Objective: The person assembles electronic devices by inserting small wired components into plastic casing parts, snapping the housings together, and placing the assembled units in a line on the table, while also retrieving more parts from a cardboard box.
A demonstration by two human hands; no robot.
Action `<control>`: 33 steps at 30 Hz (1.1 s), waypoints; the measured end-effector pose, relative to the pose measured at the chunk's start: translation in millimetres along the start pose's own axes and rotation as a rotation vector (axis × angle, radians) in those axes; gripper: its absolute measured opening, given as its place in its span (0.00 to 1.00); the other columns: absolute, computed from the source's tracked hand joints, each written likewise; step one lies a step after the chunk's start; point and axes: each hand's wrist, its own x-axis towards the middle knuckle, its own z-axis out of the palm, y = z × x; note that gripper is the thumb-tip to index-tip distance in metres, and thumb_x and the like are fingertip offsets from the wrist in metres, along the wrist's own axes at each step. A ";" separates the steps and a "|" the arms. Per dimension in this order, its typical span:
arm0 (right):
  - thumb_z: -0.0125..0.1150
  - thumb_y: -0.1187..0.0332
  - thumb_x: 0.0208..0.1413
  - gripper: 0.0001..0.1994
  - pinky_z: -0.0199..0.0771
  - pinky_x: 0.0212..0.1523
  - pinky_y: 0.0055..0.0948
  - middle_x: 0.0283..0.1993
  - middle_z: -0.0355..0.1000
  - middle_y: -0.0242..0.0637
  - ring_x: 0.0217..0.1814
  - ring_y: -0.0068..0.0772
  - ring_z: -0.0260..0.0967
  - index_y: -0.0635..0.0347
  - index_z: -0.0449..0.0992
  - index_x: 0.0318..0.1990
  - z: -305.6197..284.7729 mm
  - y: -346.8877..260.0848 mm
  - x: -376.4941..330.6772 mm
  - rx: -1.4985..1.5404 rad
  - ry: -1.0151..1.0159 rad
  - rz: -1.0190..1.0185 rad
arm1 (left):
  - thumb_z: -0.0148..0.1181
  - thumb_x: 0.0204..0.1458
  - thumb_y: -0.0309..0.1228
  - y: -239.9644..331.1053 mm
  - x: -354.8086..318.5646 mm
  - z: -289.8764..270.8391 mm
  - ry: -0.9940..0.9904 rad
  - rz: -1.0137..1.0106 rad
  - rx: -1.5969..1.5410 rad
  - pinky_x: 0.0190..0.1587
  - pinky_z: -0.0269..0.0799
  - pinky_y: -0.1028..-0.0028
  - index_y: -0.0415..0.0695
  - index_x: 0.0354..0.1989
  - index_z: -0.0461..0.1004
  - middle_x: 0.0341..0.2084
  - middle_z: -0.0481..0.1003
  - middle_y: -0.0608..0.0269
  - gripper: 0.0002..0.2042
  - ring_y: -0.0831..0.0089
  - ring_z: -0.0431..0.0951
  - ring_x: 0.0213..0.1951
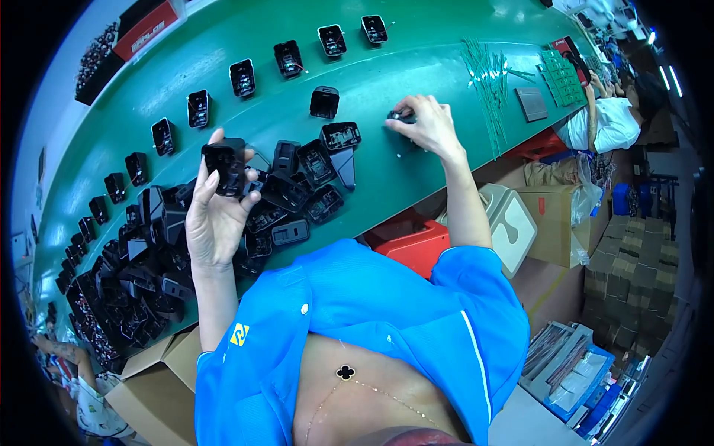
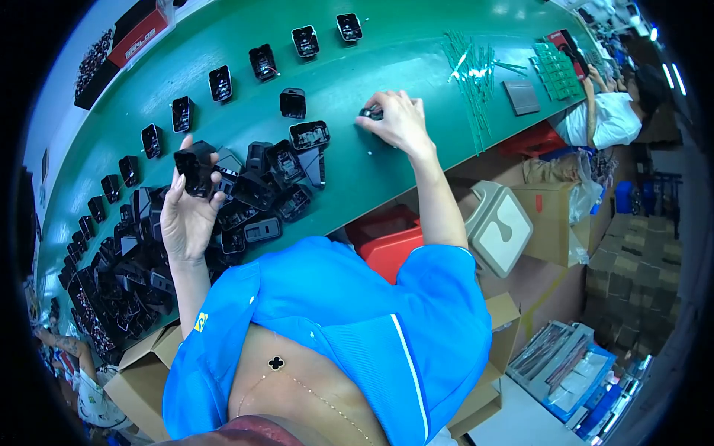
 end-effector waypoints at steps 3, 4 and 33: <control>0.64 0.62 0.54 0.10 0.68 0.47 0.34 0.38 0.74 0.34 0.46 0.33 0.70 0.55 0.78 0.40 8.6 -1.0 2.6 -0.151 -0.090 -0.090 | 0.50 0.60 0.31 -5.6 -0.5 3.3 0.005 -0.026 -0.008 0.39 0.76 0.75 0.46 0.72 0.51 0.51 0.68 0.44 0.31 0.66 0.74 0.44; 0.64 0.61 0.54 0.10 0.68 0.45 0.33 0.38 0.74 0.34 0.44 0.32 0.70 0.55 0.78 0.40 13.8 0.5 2.8 -0.178 0.004 -0.136 | 0.50 0.60 0.31 -7.1 -0.9 3.8 0.007 -0.035 -0.003 0.39 0.76 0.75 0.46 0.72 0.51 0.51 0.68 0.44 0.30 0.66 0.74 0.44; 0.63 0.69 0.55 0.03 0.60 0.57 0.35 0.36 0.78 0.25 0.48 0.32 0.73 0.52 0.79 0.36 18.2 -12.1 5.9 -0.175 0.205 -0.357 | 0.40 0.67 0.36 -41.2 19.1 0.4 -0.161 -0.134 -0.433 0.47 0.79 0.66 0.49 0.73 0.48 0.55 0.68 0.44 0.26 0.63 0.77 0.45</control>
